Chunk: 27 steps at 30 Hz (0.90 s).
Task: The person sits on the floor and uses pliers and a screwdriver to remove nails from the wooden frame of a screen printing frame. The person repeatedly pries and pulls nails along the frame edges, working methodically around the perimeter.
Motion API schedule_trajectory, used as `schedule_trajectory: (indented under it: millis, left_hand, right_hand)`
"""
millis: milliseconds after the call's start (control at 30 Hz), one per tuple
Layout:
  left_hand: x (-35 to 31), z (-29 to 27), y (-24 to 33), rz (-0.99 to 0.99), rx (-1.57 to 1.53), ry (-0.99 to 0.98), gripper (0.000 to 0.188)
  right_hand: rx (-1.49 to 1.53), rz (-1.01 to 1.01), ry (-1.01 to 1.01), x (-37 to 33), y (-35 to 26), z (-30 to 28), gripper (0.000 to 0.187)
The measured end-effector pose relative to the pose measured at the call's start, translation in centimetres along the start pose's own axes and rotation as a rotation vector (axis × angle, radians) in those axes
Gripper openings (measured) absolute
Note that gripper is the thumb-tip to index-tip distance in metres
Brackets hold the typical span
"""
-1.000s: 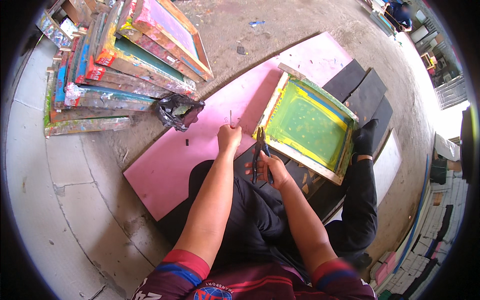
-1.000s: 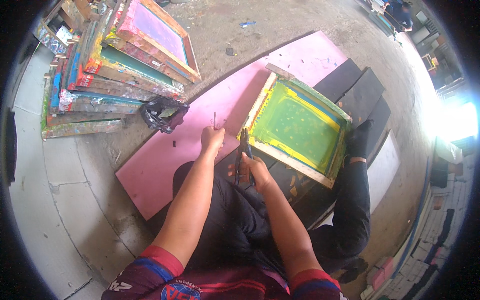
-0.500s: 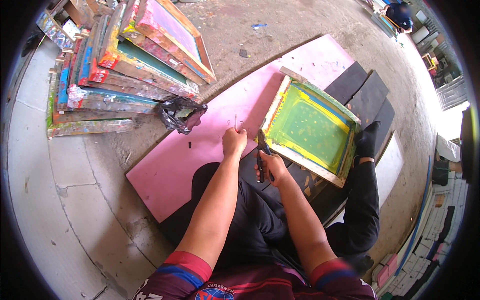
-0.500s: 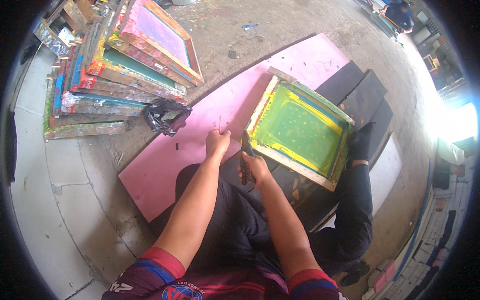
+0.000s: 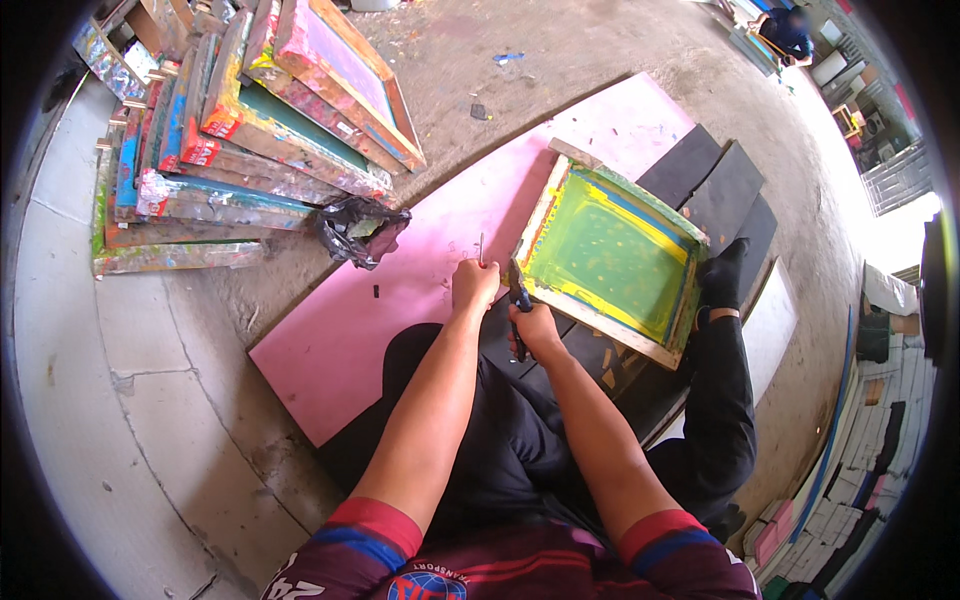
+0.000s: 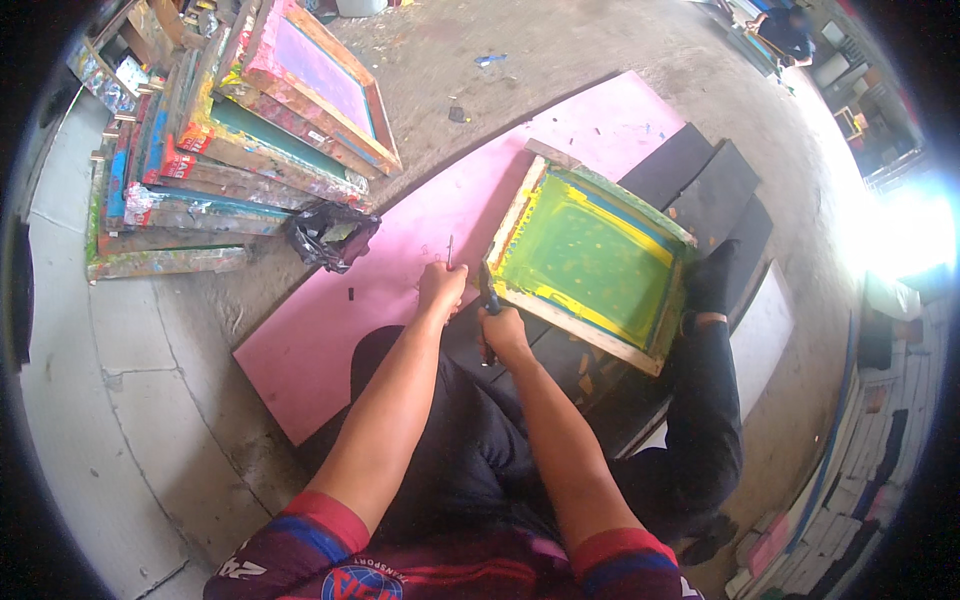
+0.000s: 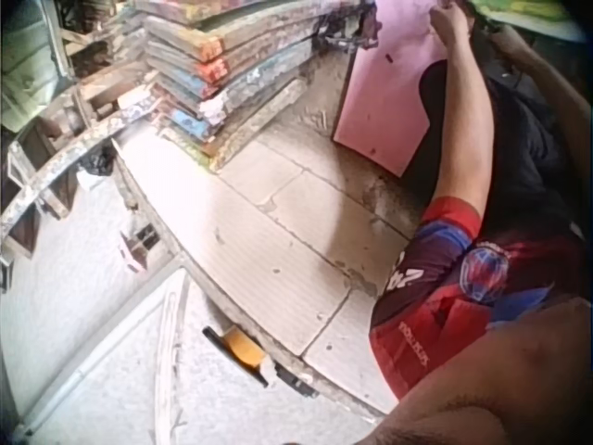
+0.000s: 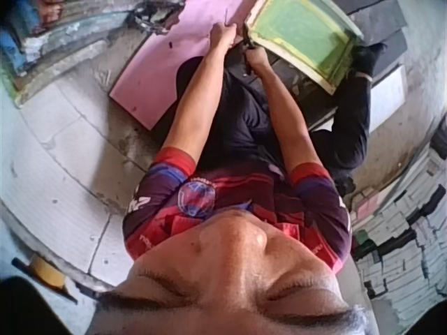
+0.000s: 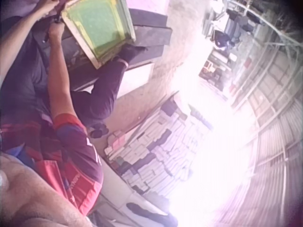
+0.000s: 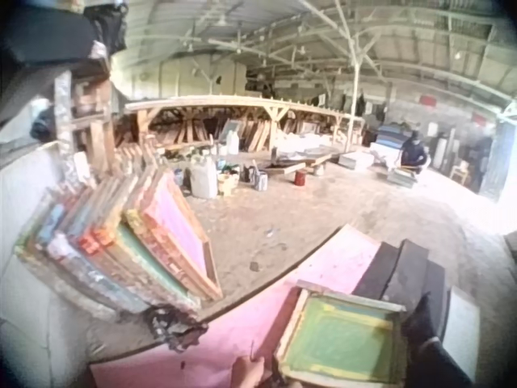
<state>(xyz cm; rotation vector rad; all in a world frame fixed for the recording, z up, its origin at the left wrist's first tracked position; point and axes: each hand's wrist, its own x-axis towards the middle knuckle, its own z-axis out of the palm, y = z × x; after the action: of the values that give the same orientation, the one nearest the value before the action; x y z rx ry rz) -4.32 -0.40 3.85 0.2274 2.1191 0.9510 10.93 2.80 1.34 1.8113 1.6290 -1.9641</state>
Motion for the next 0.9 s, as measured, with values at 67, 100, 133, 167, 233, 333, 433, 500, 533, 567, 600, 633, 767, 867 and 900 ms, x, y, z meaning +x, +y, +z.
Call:
schedule_trajectory:
  millis: [67, 100, 133, 167, 233, 333, 433, 500, 533, 567, 600, 633, 767, 867, 900]
  left_hand:
    - [0.2, 0.3, -0.5, 0.016, -0.036, -0.023, 0.028]
    - [0.3, 0.4, -0.6, 0.023, -0.025, -0.026, 0.028]
    - [0.3, 0.4, -0.8, 0.030, -0.014, -0.028, 0.028]
    - [-0.1, 0.3, -0.7, 0.036, -0.002, -0.030, 0.028]
    - [-0.9, 0.1, -0.6, 0.023, -0.017, -0.036, 0.028]
    - [-0.7, -0.2, -0.4, 0.030, -0.029, -0.016, 0.030]
    - [-0.1, -0.5, -1.0, -0.005, -0.124, -0.020, 0.037]
    - [0.4, -0.4, -1.2, -0.037, -0.238, -0.060, 0.037]
    - [0.7, -0.2, -1.2, -0.052, -0.295, -0.081, 0.037]
    - [0.8, 0.0, -0.8, -0.074, -0.376, -0.146, 0.034]
    - [1.2, 0.2, -1.1, -0.095, -0.403, -0.185, 0.032]
    - [1.7, 0.4, -1.4, -0.117, -0.429, -0.224, 0.030]
    - [2.6, 0.6, -2.0, -0.139, -0.535, -0.266, 0.020]
    - [2.6, 0.4, -1.9, -0.127, -0.457, -0.113, 0.019]
    - [2.5, 0.6, -1.6, -0.105, -0.398, -0.026, 0.021]
  right_hand:
    - [-0.054, 0.002, 0.010, -0.1, -0.6, 0.1, 0.032]
    - [-0.094, -0.007, 0.018, -0.4, -1.0, 0.1, 0.033]
    - [-0.133, -0.015, 0.026, -0.7, -1.3, 0.1, 0.033]
    - [-0.175, -0.035, 0.041, -1.2, -1.6, 0.1, 0.034]
    - [-0.357, -0.131, 0.142, -1.6, -1.0, 0.2, 0.037]
    - [-0.602, -0.294, 0.309, -0.1, 0.6, 0.6, 0.041]
    - [-0.624, -0.286, 0.277, 0.2, 0.9, -0.2, 0.042]
    - [-0.613, -0.328, 0.253, -0.2, 1.1, -0.8, 0.041]
    - [-0.614, -0.348, 0.228, -0.4, 1.3, -1.0, 0.042]
    - [-0.612, -0.365, 0.201, -1.0, 1.3, -1.2, 0.042]
    - [-0.617, -0.382, 0.160, -1.5, 1.3, -1.3, 0.044]
    - [-0.623, -0.391, 0.131, -1.9, 1.2, -1.4, 0.045]
    - [-0.571, -0.399, 0.026, -2.6, 1.2, -1.5, 0.045]
    - [-0.407, -0.344, -0.079, -2.4, 2.0, -1.6, 0.044]
    - [-0.348, -0.331, -0.098, -2.0, 2.6, -1.9, 0.044]
